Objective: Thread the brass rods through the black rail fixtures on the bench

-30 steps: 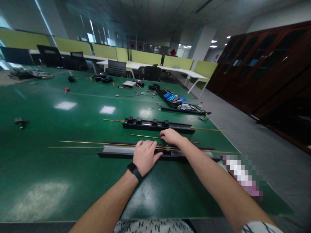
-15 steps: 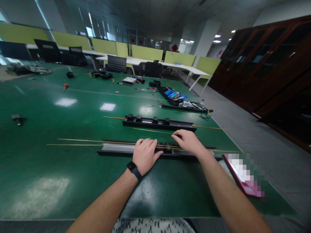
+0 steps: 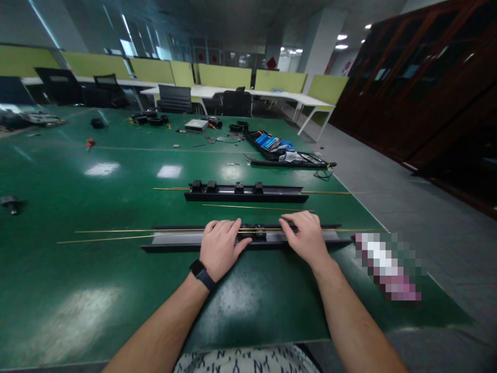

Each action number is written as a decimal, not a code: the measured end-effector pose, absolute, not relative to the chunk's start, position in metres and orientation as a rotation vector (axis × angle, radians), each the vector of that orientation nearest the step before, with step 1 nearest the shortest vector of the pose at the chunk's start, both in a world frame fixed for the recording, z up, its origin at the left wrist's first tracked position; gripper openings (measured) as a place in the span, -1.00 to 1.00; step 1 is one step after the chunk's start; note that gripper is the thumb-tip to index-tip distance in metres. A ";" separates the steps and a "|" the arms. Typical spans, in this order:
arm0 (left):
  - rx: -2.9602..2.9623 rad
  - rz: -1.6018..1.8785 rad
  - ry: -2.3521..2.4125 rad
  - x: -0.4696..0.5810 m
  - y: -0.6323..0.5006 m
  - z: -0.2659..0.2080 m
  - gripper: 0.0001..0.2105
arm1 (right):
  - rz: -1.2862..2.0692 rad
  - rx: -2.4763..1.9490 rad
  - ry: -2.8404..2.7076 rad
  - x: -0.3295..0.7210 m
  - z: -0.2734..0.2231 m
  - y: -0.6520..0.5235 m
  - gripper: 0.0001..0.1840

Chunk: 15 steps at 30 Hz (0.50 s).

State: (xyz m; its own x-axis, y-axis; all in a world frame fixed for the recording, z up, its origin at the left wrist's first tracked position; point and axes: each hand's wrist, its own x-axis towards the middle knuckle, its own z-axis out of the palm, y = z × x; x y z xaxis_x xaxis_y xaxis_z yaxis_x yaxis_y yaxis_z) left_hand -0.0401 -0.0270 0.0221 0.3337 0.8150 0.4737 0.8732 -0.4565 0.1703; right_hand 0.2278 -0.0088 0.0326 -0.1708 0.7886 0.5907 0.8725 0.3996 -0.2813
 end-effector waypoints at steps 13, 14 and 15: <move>-2.506 -0.733 -1.560 -0.043 -0.025 0.023 -0.45 | -0.271 -1.515 -1.699 0.250 0.041 -0.012 -0.74; -2.506 -0.730 -1.560 -0.043 -0.025 0.023 -0.46 | -0.306 -1.552 -1.645 0.257 0.042 -0.011 -0.73; -2.507 -0.725 -1.562 -0.044 -0.025 0.024 -0.46 | -0.345 -1.592 -1.582 0.265 0.042 -0.009 -0.71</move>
State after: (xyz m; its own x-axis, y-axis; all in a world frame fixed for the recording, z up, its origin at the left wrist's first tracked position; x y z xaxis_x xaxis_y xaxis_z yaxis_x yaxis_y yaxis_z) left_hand -0.0437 -0.0246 0.0239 0.3606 0.8206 0.4435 0.8682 -0.4691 0.1620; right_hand 0.2652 -0.0091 0.0423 0.1637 0.6870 0.7080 0.9193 0.1542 -0.3622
